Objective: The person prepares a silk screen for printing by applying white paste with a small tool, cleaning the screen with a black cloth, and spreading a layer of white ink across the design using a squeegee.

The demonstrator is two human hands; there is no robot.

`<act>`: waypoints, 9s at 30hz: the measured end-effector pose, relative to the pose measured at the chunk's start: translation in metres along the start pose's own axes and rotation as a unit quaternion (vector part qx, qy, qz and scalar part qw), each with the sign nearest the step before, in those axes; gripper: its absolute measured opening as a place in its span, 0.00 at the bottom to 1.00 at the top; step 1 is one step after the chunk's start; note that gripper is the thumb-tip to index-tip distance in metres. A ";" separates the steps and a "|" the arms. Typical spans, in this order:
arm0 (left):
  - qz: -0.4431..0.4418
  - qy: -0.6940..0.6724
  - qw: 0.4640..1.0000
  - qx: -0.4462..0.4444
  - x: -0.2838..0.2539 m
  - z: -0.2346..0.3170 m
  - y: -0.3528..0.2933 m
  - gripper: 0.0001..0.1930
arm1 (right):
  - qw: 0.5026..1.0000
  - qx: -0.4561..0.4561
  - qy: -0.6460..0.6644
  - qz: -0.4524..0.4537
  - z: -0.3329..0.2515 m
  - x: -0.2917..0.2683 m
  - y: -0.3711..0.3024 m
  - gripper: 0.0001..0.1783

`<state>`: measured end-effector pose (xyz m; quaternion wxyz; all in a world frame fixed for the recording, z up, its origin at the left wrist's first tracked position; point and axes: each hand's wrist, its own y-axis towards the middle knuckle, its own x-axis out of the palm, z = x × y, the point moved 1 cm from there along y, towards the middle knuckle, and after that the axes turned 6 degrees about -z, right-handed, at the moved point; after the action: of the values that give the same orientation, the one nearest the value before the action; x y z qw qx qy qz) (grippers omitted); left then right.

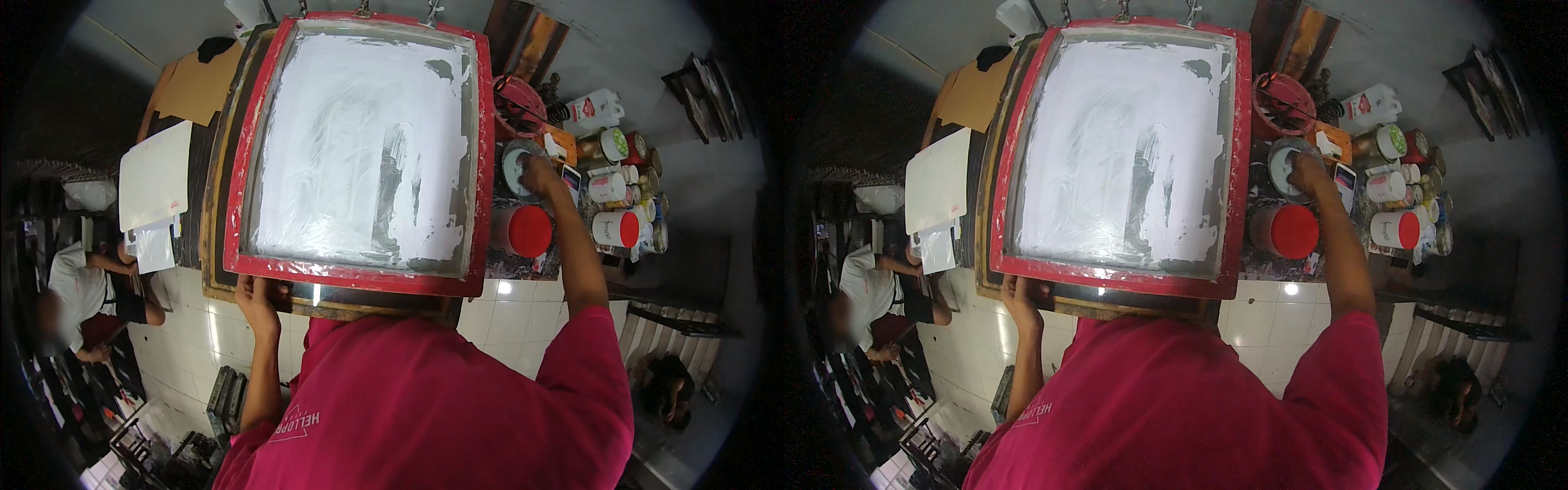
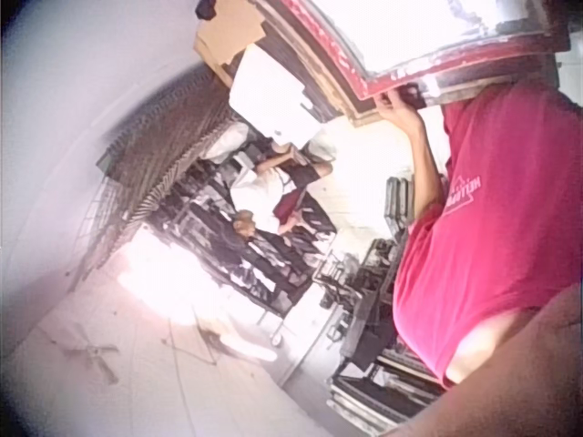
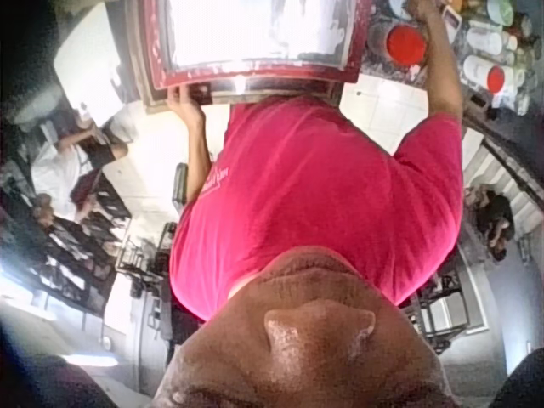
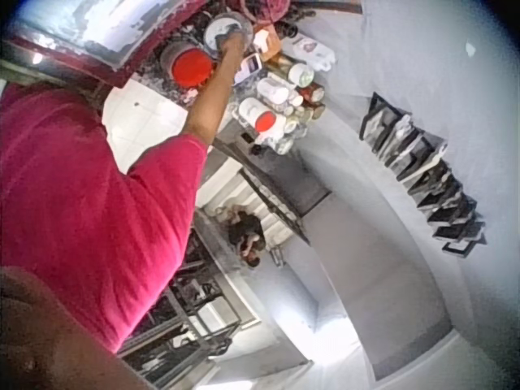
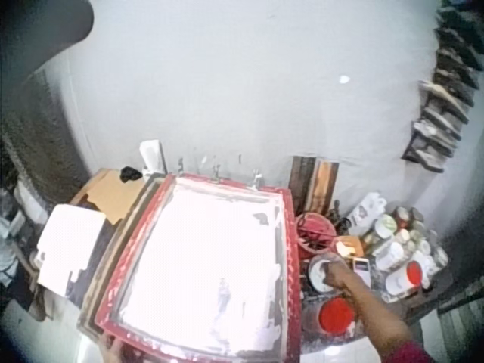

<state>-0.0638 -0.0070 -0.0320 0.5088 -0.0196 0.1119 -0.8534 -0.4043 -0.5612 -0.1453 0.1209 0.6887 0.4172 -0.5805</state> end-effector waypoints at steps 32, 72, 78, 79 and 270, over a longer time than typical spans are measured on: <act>0.018 0.000 1.000 -0.020 0.003 0.007 -0.004 0.08 | 0.991 0.054 0.028 -0.118 -0.033 -0.016 -0.003 0.30; 0.017 -0.029 0.999 -0.009 0.002 0.004 -0.004 0.11 | 0.940 0.166 0.256 -0.151 -0.041 -0.047 -0.015 0.22; 0.014 -0.024 1.000 -0.009 0.006 0.009 -0.003 0.08 | 0.926 0.128 0.347 -0.075 -0.027 -0.045 -0.022 0.20; 0.015 -0.023 1.000 -0.010 0.007 0.011 -0.003 0.08 | 0.929 0.125 0.338 -0.084 -0.027 -0.045 -0.023 0.19; -0.409 0.109 0.905 -0.037 -0.073 0.029 0.053 0.18 | 0.921 -0.371 0.073 0.092 -0.426 -0.029 -0.028 0.10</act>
<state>0.0213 0.0277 -0.0090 0.0987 0.0104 0.1803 -0.9786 -0.1257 -0.2790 0.0158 0.3899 0.6706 0.5450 -0.3183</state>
